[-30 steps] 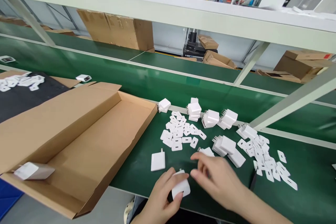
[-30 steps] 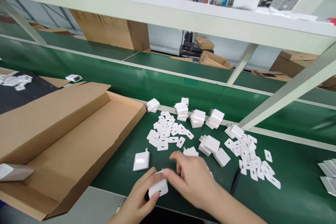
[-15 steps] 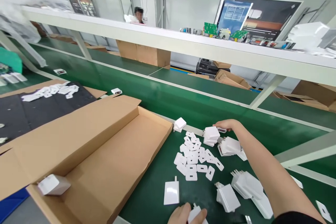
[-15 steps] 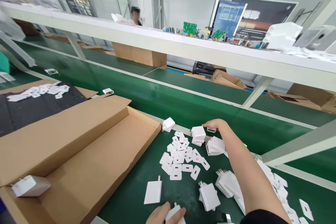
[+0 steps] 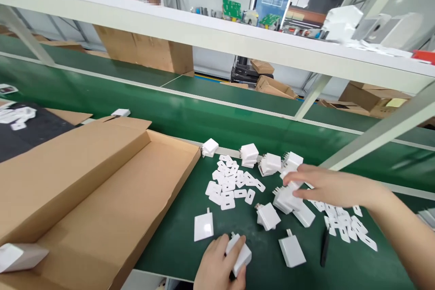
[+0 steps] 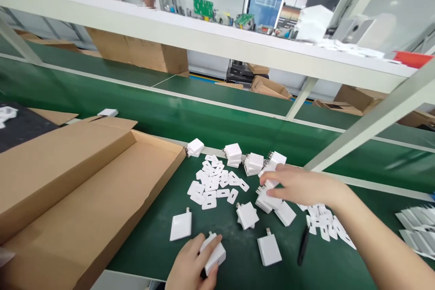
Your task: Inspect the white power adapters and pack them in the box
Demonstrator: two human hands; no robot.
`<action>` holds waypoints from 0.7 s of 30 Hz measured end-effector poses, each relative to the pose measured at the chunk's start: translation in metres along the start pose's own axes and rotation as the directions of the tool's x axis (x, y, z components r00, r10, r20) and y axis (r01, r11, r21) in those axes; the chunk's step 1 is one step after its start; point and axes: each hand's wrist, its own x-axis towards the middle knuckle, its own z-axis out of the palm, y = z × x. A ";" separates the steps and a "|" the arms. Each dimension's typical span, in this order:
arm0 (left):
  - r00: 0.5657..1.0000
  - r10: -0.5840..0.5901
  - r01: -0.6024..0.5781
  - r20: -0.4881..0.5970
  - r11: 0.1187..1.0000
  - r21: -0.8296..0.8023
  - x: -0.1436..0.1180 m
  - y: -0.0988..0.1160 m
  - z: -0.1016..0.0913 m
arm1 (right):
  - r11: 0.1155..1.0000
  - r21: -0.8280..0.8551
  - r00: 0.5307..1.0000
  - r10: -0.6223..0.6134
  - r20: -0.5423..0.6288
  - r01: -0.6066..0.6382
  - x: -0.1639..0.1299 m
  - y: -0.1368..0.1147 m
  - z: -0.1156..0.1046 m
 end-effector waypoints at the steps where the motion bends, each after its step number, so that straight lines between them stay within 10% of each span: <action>1: 1.000 0.021 -0.021 -0.020 1.000 0.003 0.001 0.000 -0.001 | 1.000 0.002 0.991 -0.011 0.137 0.011 -0.014 -0.007 0.002; 3: 0.997 0.033 -0.033 -0.065 0.999 0.005 0.004 0.003 -0.005 | 0.999 -0.040 0.954 0.006 0.298 0.006 -0.033 -0.015 0.013; 11: 0.995 -0.096 0.098 0.025 0.981 -0.167 0.010 0.009 -0.017 | 0.976 -0.179 0.981 0.144 0.130 -0.120 -0.068 -0.022 0.037; 16: 0.923 -0.302 0.384 0.238 0.733 -0.561 0.019 0.013 -0.038 | 0.976 0.188 0.989 0.123 -0.080 -0.106 -0.090 -0.088 0.062; 21: 0.965 -0.225 0.249 0.135 0.630 -0.735 0.022 0.032 -0.061 | 0.829 0.549 0.992 0.123 0.006 -0.106 -0.101 -0.142 0.137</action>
